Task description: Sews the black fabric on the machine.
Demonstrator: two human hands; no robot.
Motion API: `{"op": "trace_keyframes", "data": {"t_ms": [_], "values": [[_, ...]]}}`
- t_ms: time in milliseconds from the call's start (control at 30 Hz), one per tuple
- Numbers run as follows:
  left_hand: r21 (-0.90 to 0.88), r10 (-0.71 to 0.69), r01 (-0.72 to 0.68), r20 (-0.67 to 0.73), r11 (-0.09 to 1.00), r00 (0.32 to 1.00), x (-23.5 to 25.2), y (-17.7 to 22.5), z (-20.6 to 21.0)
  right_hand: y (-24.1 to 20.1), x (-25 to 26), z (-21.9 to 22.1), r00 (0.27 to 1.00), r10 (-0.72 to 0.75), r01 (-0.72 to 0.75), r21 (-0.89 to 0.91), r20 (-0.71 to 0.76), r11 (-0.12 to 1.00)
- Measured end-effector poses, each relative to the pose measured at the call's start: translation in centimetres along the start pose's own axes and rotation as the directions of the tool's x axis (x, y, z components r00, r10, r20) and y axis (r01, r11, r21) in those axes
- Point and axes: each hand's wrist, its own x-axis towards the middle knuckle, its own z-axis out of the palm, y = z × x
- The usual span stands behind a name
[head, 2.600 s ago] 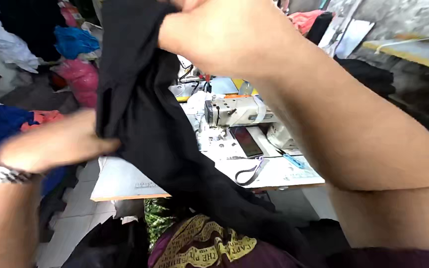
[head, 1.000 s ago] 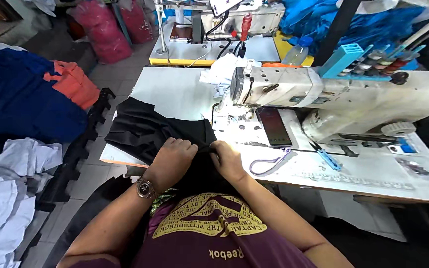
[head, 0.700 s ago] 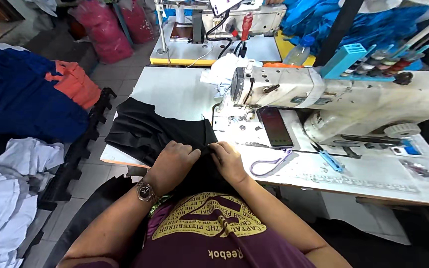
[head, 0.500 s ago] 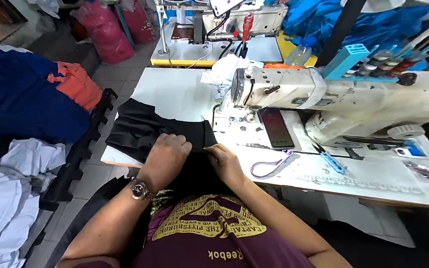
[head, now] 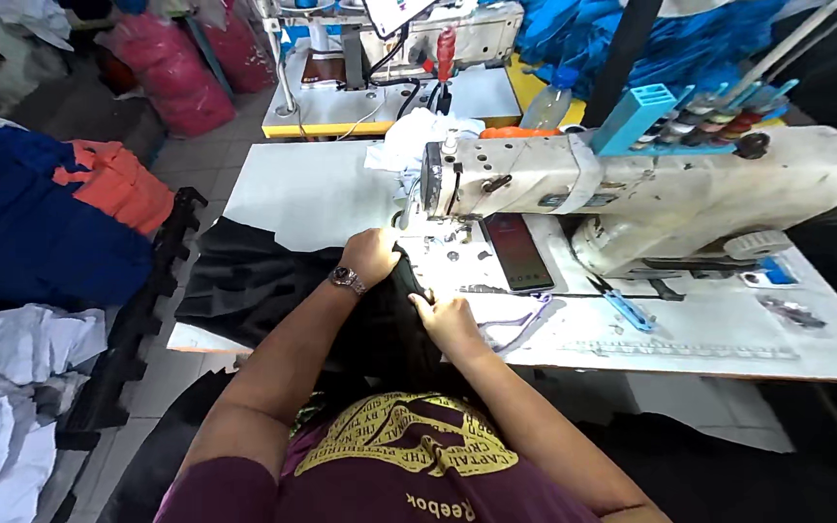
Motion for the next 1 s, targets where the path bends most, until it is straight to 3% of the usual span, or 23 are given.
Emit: {"op": "trace_keyframes", "data": {"t_ms": [100, 233, 433, 500, 567, 667, 767, 900, 1000], "values": [[0.017, -0.037, 0.036, 0.05, 0.999, 0.998, 2.9, -0.6, 2.5, 0.8, 0.6, -0.3, 0.996, -0.084, 0.089, -0.172, 0.041, 0.981], [-0.092, 0.034, -0.04, -0.072, 0.995, 0.997, 5.4, -1.7, 4.4, 2.1, 1.5, -0.2, 0.987, -0.151, 0.13, -0.277, -0.056, 0.952], [-0.151, 0.271, -0.316, -0.258, 0.937, 0.927, 7.3, -1.9, 4.3, 2.9, 2.1, 0.0, 0.981, -0.13, 0.082, -0.3, -0.144, 0.95], [-0.18, 0.255, -0.292, -0.201, 0.939, 0.946, 7.6, -0.9, 3.2, 2.9, 2.2, 0.1, 0.975, -0.119, 0.062, -0.28, -0.19, 0.958], [-0.231, 0.123, -0.125, -0.02, 0.965, 0.992, 7.3, 0.6, 1.4, 2.8, 2.3, -0.1, 0.969, -0.106, 0.049, -0.248, -0.221, 0.967], [-0.354, 0.069, -0.073, -0.025, 0.932, 0.997, 7.7, 0.4, 1.8, 3.0, 2.5, -0.1, 0.963, -0.118, 0.057, -0.244, -0.241, 0.968], [-0.324, 0.091, -0.083, 0.009, 0.943, 0.996, 8.5, 0.7, 1.4, 3.1, 2.6, -0.1, 0.962, -0.119, 0.055, -0.251, -0.245, 0.966], [-0.168, 0.173, -0.173, -0.01, 0.97, 0.985, 11.5, -1.1, 4.1, 3.2, 2.7, 0.0, 0.963, -0.117, 0.056, -0.245, -0.243, 0.968], [-0.183, 0.185, -0.189, -0.037, 0.965, 0.982, 11.8, -1.2, 4.2, 3.4, 2.7, 0.1, 0.961, -0.128, 0.061, -0.265, -0.244, 0.962]]}}
